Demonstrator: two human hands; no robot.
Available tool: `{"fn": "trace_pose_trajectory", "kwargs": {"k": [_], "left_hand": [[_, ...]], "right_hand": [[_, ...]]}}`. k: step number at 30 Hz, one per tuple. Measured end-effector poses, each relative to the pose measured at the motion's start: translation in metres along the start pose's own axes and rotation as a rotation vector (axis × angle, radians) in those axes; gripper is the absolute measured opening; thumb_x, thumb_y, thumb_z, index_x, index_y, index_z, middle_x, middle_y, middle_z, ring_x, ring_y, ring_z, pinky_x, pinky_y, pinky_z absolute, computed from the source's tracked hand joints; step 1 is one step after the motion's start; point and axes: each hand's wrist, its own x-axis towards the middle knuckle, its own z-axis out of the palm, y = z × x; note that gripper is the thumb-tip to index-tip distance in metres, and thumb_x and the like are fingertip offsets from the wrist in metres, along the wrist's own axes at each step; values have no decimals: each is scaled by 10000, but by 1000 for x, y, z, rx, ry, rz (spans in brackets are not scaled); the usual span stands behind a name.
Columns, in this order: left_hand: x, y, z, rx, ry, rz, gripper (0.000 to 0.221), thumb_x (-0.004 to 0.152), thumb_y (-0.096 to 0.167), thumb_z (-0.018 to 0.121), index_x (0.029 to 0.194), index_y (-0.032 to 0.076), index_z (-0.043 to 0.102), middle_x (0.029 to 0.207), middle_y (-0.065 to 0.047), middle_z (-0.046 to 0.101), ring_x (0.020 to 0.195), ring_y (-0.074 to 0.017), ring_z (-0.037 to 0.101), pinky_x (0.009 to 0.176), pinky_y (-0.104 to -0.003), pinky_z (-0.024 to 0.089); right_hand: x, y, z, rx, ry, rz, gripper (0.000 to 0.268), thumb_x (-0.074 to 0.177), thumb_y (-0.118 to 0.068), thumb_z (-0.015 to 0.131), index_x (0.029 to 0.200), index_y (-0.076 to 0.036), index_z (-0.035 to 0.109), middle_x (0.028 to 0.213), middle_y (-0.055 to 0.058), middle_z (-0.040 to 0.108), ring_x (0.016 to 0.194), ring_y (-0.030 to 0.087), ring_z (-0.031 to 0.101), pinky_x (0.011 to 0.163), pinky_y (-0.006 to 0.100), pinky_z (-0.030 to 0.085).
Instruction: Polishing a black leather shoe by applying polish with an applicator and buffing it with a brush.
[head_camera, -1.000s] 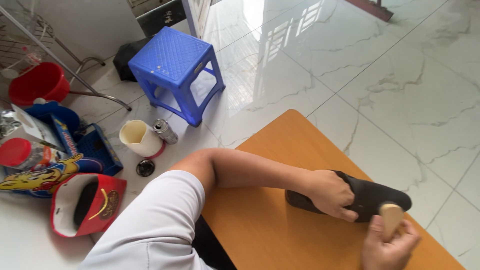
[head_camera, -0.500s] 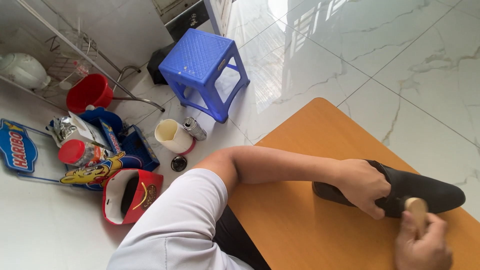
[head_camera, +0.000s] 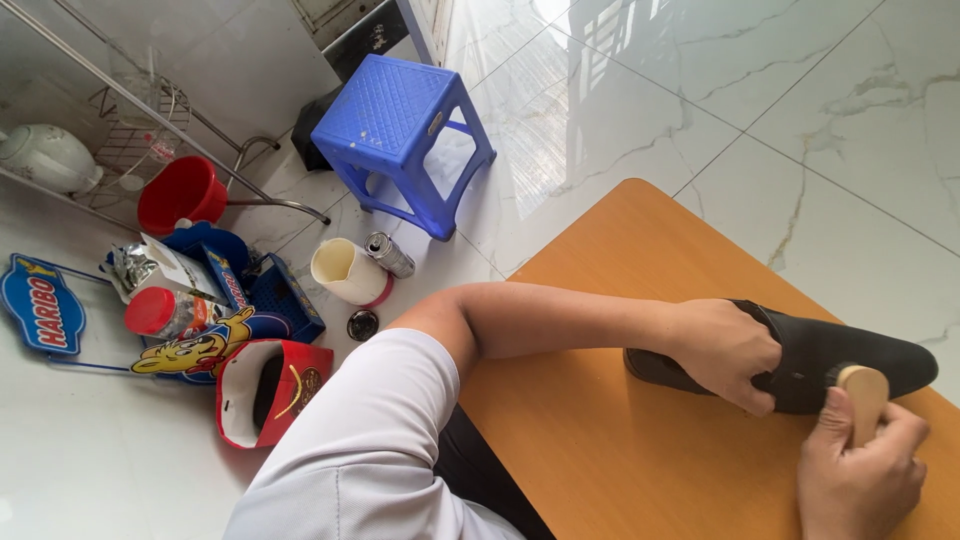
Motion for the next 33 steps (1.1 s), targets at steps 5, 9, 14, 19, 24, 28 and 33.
{"fn": "trace_pose_trajectory", "kwargs": {"k": [5,9,14,19,24,28,33], "left_hand": [[0,0,0,0,-10,-11,361,592,406,462,495,70,552,489,-25,571,460,-206,509,449,-303,432],[0,0,-1,0,-7,-13,377,596,418,447,485,71,547,458,-19,544,436,-200,485,427,-298,415],[0,-2,1,-4,5,10,370,593,414,458,471,72,532,459,-17,545,428,-194,484,415,-298,414],[2,-4,4,-2,-8,4,366,592,421,462,495,78,546,481,-18,559,461,-208,505,454,-307,427],[-1,-3,1,-14,29,37,358,580,398,484,453,66,524,440,-21,548,407,-203,480,408,-293,420],[2,-3,2,-3,16,17,351,568,406,481,481,74,553,468,-27,571,436,-214,510,427,-307,428],[0,-3,1,-12,38,38,346,581,387,486,463,65,538,460,-20,561,421,-194,488,411,-288,418]], "right_hand": [[0,-14,-8,196,-61,-40,372,1090,-293,439,987,63,469,644,141,522,488,274,524,450,345,411],[4,1,3,-134,-134,30,444,1157,-461,432,991,-53,481,589,51,544,447,212,558,419,283,419],[-1,-26,-19,253,-177,-8,386,1025,-316,490,937,56,442,601,155,510,469,301,515,455,376,396],[-2,-1,2,13,-159,15,398,1091,-386,504,971,-8,481,637,141,574,534,340,565,500,399,428],[-2,-37,-29,492,-166,-29,332,986,-201,524,906,111,442,595,175,487,464,267,466,476,353,373],[3,-4,-5,69,-180,-9,408,1081,-383,467,948,3,469,611,126,553,483,282,553,444,362,409],[3,-37,-31,429,-212,-27,361,990,-261,454,923,94,453,578,172,502,444,289,482,447,374,368]]}}
